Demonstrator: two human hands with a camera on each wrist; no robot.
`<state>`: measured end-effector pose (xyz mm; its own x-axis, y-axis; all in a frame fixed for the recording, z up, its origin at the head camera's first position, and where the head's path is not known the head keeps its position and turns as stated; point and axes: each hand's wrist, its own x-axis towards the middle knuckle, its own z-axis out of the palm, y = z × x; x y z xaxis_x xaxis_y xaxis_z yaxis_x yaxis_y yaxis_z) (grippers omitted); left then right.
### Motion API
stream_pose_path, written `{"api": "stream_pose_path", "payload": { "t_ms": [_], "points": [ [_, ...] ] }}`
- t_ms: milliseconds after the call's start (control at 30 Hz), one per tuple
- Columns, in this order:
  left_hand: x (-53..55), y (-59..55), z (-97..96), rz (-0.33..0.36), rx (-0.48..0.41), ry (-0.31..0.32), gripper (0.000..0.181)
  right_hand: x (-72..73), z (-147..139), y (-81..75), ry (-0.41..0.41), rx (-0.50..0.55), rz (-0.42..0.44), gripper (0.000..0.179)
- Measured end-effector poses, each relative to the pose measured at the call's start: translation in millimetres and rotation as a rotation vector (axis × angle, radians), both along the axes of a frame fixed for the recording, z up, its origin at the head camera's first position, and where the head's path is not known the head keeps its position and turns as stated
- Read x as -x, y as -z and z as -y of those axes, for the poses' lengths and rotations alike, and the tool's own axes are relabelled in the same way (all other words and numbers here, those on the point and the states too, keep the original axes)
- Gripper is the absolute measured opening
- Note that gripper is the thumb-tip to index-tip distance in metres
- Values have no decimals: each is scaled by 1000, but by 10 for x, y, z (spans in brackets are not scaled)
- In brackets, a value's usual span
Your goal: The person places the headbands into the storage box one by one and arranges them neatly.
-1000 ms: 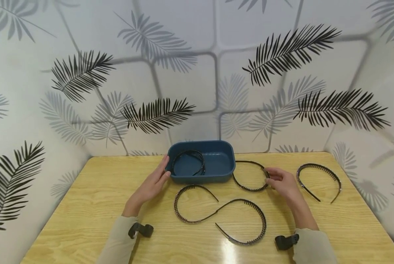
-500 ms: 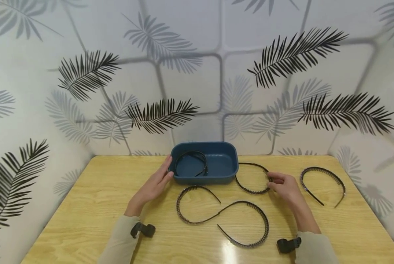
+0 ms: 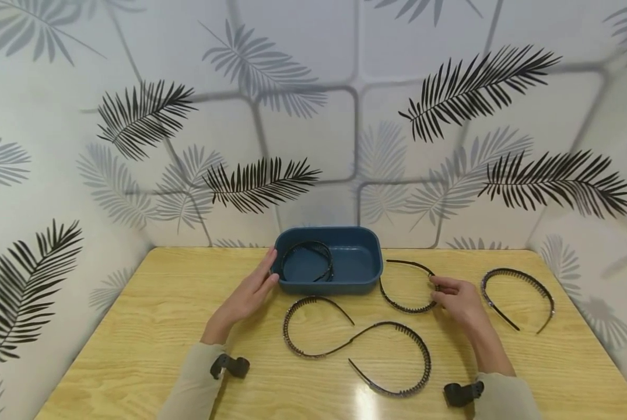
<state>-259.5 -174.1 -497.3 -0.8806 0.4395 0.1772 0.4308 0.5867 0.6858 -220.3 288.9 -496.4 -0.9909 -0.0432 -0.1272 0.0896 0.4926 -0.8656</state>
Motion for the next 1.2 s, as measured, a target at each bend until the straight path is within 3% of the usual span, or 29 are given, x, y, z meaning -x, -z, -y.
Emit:
{"api": "stream_pose_path", "payload": {
  "t_ms": [200,433,833,1100,1200],
  "points": [
    [-7,-9,-1,3,-5,-2,62,6,-32,-6,17,67,36,51],
    [-22,-22,-12,-6,-18,-5,62,31,-71,31,28,254,63,54],
    [-17,-27,-11,-3,-13,-2,62,-1,-81,-48,59,214,-22,53],
    [-20,-31,-12,-3,-22,4,62,-20,-87,-136,105,327,-59,50],
    [-25,-32,-9,-3,-21,5,62,-38,-80,-178,121,414,-82,52]
  ]
}}
